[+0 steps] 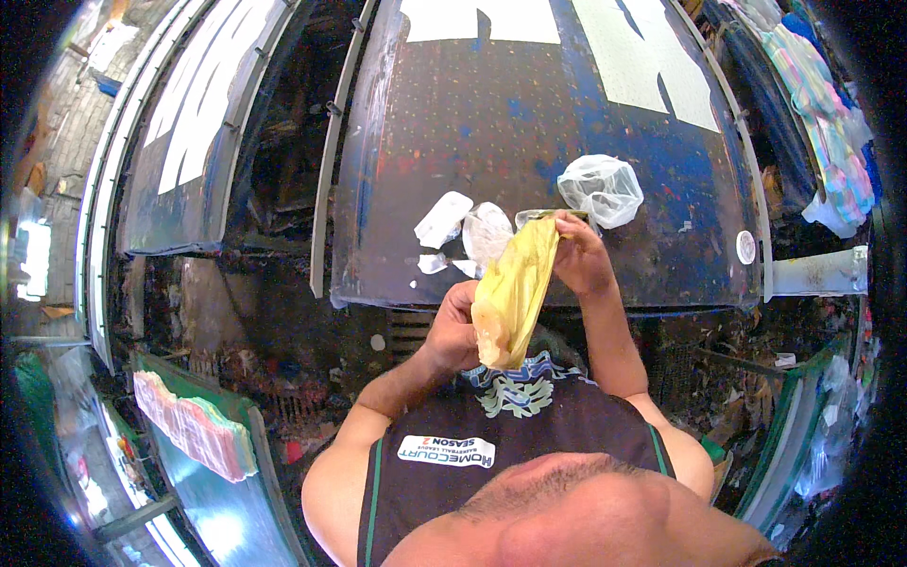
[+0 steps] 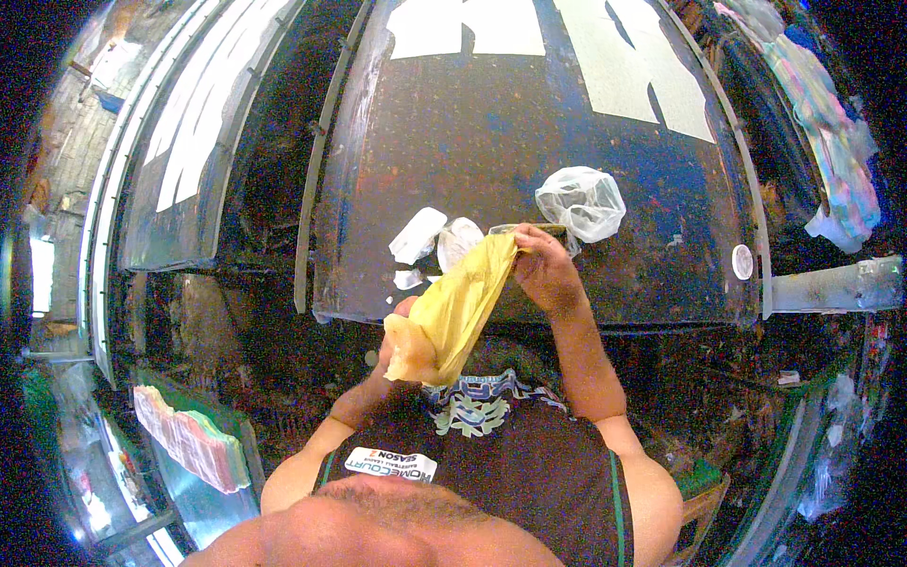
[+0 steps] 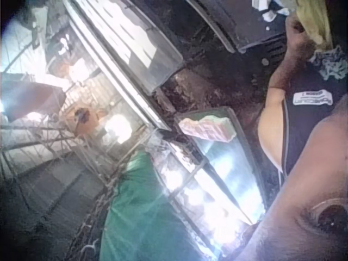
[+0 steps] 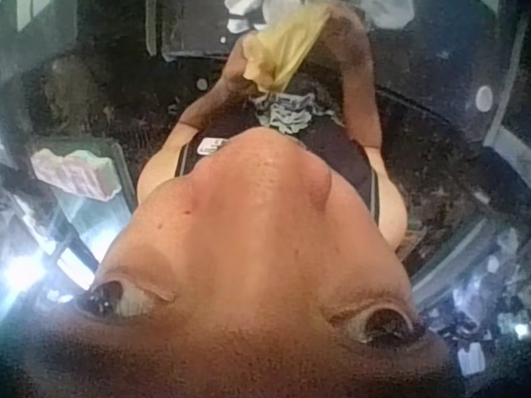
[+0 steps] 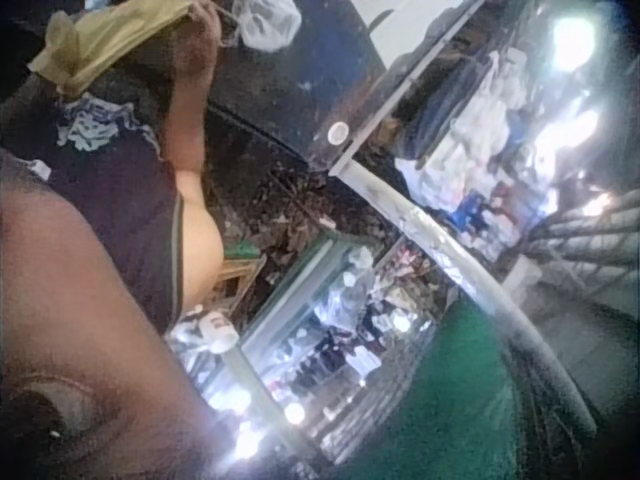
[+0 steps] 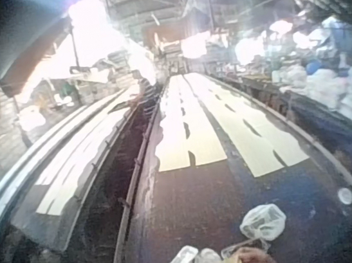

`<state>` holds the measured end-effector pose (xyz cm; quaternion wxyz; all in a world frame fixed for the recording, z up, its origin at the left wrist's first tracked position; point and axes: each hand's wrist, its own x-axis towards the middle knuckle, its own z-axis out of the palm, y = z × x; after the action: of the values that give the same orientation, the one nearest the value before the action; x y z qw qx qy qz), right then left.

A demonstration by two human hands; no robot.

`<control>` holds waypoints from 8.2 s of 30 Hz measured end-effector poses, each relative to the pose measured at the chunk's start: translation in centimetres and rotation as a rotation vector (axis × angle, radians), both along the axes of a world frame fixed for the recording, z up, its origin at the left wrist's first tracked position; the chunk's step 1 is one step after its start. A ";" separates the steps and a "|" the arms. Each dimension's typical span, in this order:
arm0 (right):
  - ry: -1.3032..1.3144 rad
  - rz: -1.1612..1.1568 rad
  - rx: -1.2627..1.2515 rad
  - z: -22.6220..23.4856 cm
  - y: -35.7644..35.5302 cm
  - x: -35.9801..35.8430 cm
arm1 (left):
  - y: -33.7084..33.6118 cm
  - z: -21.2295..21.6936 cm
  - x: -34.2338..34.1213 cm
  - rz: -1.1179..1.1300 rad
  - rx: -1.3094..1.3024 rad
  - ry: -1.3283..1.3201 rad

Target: The person sorts through various textile items on a conveyor belt, picking up and examining pieces of fabric and clothing. They handle a yellow cloth, a white cloth, and a stack of pastel-colored garments, moving them aside or placing them in a different location.

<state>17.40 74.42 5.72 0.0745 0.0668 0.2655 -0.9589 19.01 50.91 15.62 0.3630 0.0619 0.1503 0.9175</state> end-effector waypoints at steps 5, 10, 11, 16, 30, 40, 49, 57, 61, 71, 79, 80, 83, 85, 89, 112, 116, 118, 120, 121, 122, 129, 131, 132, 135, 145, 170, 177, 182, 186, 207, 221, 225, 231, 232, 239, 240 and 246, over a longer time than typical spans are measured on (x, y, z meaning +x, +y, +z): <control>0.058 -0.034 -0.017 1.3 1.0 -1.1 | 0.1 -1.0 0.2 0.038 -0.045 -0.049; 0.055 -0.087 -0.107 0.6 1.3 -1.3 | 0.2 0.3 0.3 0.029 -0.027 -0.179; 0.023 -0.133 -0.138 0.6 1.2 -1.3 | 0.4 0.6 -0.1 -0.008 0.053 -0.233; 0.023 -0.336 -0.194 1.9 1.4 -1.0 | 0.7 -0.7 -0.2 0.060 0.092 -0.283; -0.018 -0.383 -0.088 1.0 1.5 0.5 | 2.7 1.0 0.8 -0.028 -0.166 -0.082; -0.034 -0.274 -0.021 0.1 -0.8 3.0 | 1.0 3.8 2.4 -0.246 0.156 -0.730; -0.055 -0.278 0.046 0.5 -1.7 4.2 | 1.0 -1.5 5.0 -0.152 -0.104 -0.102; -0.035 -0.307 0.071 1.7 -2.2 5.9 | 1.8 0.1 5.8 -0.190 -0.049 0.064; -0.008 -0.315 0.095 2.9 -1.9 6.3 | 2.2 3.6 5.3 -0.183 -0.017 0.055; 0.003 -0.369 0.129 4.2 -1.5 6.5 | 2.5 0.3 5.7 -0.173 -0.027 0.290; 0.012 -0.381 0.134 4.4 -0.4 6.5 | 3.9 4.9 4.9 -0.102 0.017 0.264; 0.010 -0.386 0.135 4.4 -0.3 6.5 | 4.1 5.2 4.7 -0.080 0.022 0.263; -0.010 -0.397 0.144 4.6 0.1 6.6 | 4.4 5.0 3.9 -0.101 -0.006 0.317; -0.003 -0.414 0.145 4.4 0.4 6.6 | 4.5 4.9 3.9 -0.121 -0.029 0.327; 0.001 -0.417 0.165 4.2 1.5 6.3 | 5.0 5.2 3.7 -0.139 -0.076 0.327; 0.092 -0.402 0.152 5.8 1.9 4.9 | 5.1 3.5 2.4 -0.089 -0.018 0.907; 0.103 -0.418 0.171 6.1 1.3 5.2 | 4.9 2.0 2.7 0.024 0.073 0.983; 0.118 -0.409 0.166 6.2 1.4 5.0 | 4.7 2.4 2.4 0.029 0.066 0.958; 0.139 -0.415 0.160 6.3 1.2 5.0 | 4.6 3.5 2.6 0.036 0.032 0.910; 0.145 -0.406 0.161 6.4 1.1 5.1 | 4.5 4.1 3.0 0.045 0.023 0.874; 0.148 -0.394 0.156 6.3 0.7 5.2 | 4.4 4.2 3.3 0.058 0.021 0.846; 0.103 -0.428 0.180 6.8 -0.5 5.4 | 2.9 4.8 3.0 0.012 -0.008 0.787; 0.075 -0.430 0.201 7.0 -0.4 5.4 | 2.5 5.1 2.7 -0.016 -0.028 0.762; 0.076 -0.425 0.195 7.0 -0.6 5.4 | 2.3 5.2 2.7 -0.027 -0.043 0.745; 0.075 -0.420 0.177 7.1 -0.8 5.5 | 1.8 5.6 2.6 -0.069 -0.073 0.676; 0.043 -0.382 0.043 4.1 -0.9 5.6 | 0.5 6.5 1.9 -0.183 -0.183 0.251; 0.131 -0.646 -0.022 1.3 -0.8 3.8 | -4.0 1.4 -3.9 -0.398 -0.291 -0.081; 0.062 -0.805 0.176 1.8 -1.0 3.7 | -4.8 -1.5 -4.6 -0.480 -0.271 -0.160; -0.087 -0.963 0.221 3.2 -1.5 3.6 | -5.6 -3.8 -5.0 -0.515 -0.219 -0.210; 0.082 -0.815 0.209 1.7 -0.8 3.9 | -6.3 -4.6 -5.1 -0.472 -0.124 -0.245; -0.276 -0.700 0.267 -2.3 -4.6 3.9 | -5.7 -1.4 -4.0 -0.188 -0.202 -0.285; -0.317 -0.723 0.265 -3.1 4.5 9.4 | 4.3 -2.4 0.3 -0.304 -0.093 -0.275; -0.300 -0.719 0.226 -3.4 7.0 10.4 | 7.2 -1.9 1.2 -0.283 -0.145 -0.282; -0.282 -0.714 0.187 -3.5 10.1 10.8 | 10.5 -1.6 2.5 -0.243 -0.180 -0.267; -0.295 -0.715 0.178 -3.3 10.5 10.7 | 10.9 -1.9 2.7 -0.244 -0.171 -0.258; -0.254 -0.650 0.185 -3.9 12.8 10.2 | 12.5 -1.5 3.6 -0.174 -0.161 -0.279; -0.249 -0.639 0.184 -3.9 12.8 9.9 | 12.4 -1.4 3.7 -0.165 -0.164 -0.279; -0.215 -0.538 0.180 -4.4 12.4 8.8 | 11.7 -2.0 4.3 -0.088 -0.180 -0.275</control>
<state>26.15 86.81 1.33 -0.1607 0.2421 0.3127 -0.9043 23.26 62.61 13.63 0.4240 -0.0906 0.1777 0.8834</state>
